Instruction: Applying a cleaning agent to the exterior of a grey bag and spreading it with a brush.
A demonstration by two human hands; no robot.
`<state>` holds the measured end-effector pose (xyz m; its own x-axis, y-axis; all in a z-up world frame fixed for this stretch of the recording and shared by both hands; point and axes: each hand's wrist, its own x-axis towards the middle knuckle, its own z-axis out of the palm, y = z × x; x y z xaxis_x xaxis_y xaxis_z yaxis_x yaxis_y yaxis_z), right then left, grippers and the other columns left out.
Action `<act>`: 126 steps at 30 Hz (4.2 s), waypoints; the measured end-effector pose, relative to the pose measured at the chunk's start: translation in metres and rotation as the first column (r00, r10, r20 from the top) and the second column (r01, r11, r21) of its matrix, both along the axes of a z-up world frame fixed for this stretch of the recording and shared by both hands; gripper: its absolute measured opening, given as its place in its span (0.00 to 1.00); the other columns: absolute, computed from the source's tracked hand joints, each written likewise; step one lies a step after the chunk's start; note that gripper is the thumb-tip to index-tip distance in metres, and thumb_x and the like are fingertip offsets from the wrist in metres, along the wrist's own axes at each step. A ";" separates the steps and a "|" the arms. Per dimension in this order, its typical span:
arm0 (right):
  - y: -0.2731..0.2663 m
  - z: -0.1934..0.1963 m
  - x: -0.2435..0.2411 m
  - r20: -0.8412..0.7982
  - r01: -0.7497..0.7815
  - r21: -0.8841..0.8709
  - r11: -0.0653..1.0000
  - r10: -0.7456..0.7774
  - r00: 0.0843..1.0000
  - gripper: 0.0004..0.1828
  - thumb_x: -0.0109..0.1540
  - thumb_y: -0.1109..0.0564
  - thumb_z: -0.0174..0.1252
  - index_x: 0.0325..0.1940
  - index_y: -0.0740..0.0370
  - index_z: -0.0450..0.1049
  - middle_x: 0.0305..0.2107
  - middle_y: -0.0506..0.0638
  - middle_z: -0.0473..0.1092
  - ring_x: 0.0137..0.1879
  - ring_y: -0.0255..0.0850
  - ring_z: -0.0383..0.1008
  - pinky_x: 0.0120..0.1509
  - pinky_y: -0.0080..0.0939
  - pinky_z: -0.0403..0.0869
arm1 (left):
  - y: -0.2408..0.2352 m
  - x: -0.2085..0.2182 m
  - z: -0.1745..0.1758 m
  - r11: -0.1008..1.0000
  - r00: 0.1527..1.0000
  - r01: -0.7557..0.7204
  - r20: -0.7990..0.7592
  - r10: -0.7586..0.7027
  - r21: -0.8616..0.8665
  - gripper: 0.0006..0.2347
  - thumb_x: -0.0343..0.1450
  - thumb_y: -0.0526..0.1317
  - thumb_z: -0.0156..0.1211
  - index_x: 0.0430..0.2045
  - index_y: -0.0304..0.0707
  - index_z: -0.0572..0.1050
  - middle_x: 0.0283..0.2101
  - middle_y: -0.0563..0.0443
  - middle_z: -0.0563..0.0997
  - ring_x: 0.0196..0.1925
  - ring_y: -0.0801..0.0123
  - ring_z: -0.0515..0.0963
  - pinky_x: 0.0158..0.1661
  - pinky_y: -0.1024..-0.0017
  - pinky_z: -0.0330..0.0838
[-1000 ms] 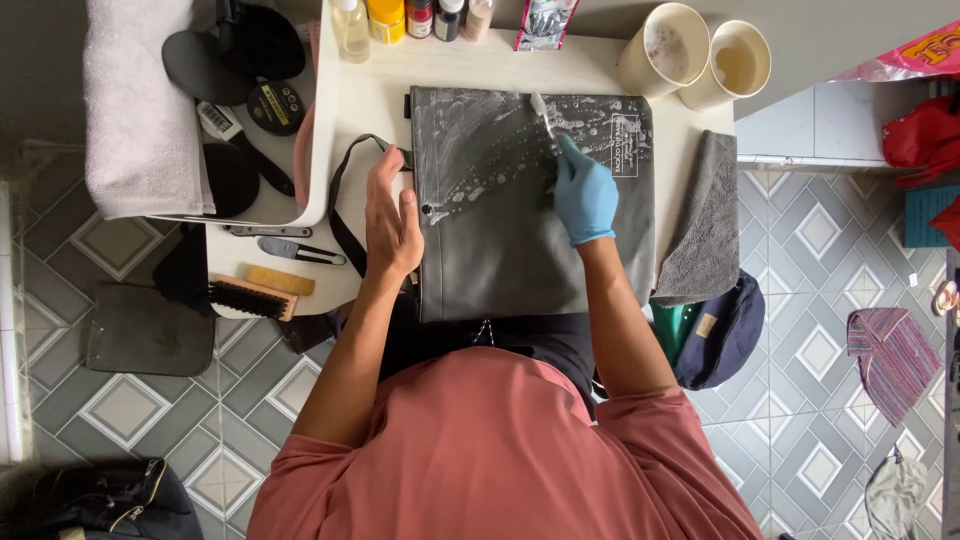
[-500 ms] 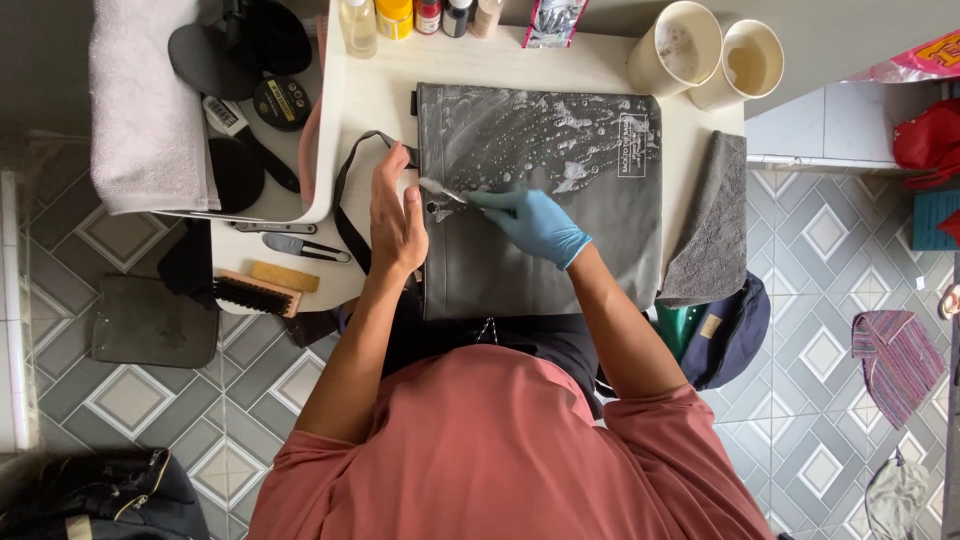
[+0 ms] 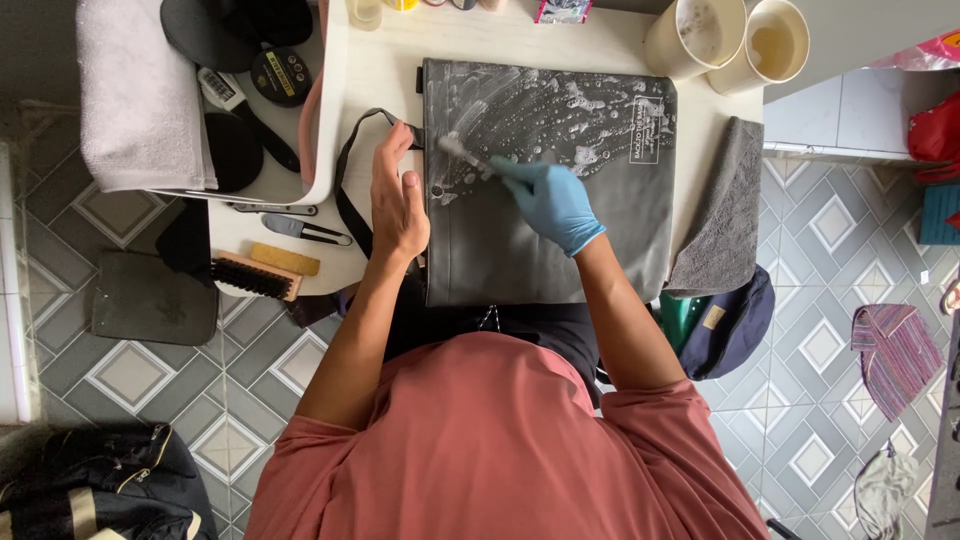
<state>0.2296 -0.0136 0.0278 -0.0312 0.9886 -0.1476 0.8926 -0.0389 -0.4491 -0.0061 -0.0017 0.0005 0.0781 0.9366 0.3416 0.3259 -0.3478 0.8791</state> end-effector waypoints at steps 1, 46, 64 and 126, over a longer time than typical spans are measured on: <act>-0.006 0.014 -0.009 -0.152 -0.069 -0.145 0.987 0.047 0.987 0.18 0.66 0.49 0.56 0.60 0.32 0.77 0.48 0.48 0.79 0.53 0.55 0.78 0.58 0.58 0.76 | 0.000 0.000 -0.001 1.000 1.000 -0.001 0.004 0.001 0.008 0.33 0.80 0.61 0.22 0.68 0.29 0.55 0.62 0.32 0.66 0.67 0.40 0.71 0.66 0.46 0.64; -0.050 0.002 0.013 0.068 0.070 -0.107 0.992 -0.062 0.996 0.18 0.62 0.47 0.58 0.57 0.30 0.79 0.35 0.50 0.80 0.41 0.57 0.80 0.48 0.59 0.79 | 0.000 0.000 0.001 1.000 1.000 -0.008 -0.001 0.008 -0.008 0.34 0.79 0.62 0.22 0.67 0.28 0.56 0.62 0.30 0.68 0.67 0.42 0.73 0.66 0.47 0.65; -0.029 -0.020 0.032 0.157 0.243 0.129 0.961 -0.262 0.952 0.18 0.66 0.46 0.53 0.58 0.35 0.78 0.30 0.59 0.78 0.37 0.62 0.80 0.44 0.65 0.78 | -0.002 0.001 0.001 1.000 1.000 0.001 0.008 -0.001 0.001 0.32 0.80 0.60 0.25 0.67 0.28 0.56 0.62 0.30 0.67 0.66 0.39 0.73 0.66 0.46 0.64; -0.047 -0.018 0.040 0.187 0.374 0.115 0.920 -0.390 0.902 0.25 0.65 0.51 0.51 0.67 0.38 0.73 0.30 0.69 0.77 0.39 0.66 0.80 0.46 0.70 0.77 | 0.000 0.003 -0.002 1.000 0.999 0.029 -0.030 -0.028 0.005 0.31 0.80 0.58 0.27 0.67 0.27 0.56 0.61 0.30 0.67 0.66 0.38 0.72 0.66 0.46 0.63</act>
<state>0.2695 -0.0605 0.0098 0.3738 0.9268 -0.0364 0.8876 -0.3689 -0.2758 -0.0035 -0.0016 -0.0019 0.1152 0.9319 0.3439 0.3423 -0.3623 0.8669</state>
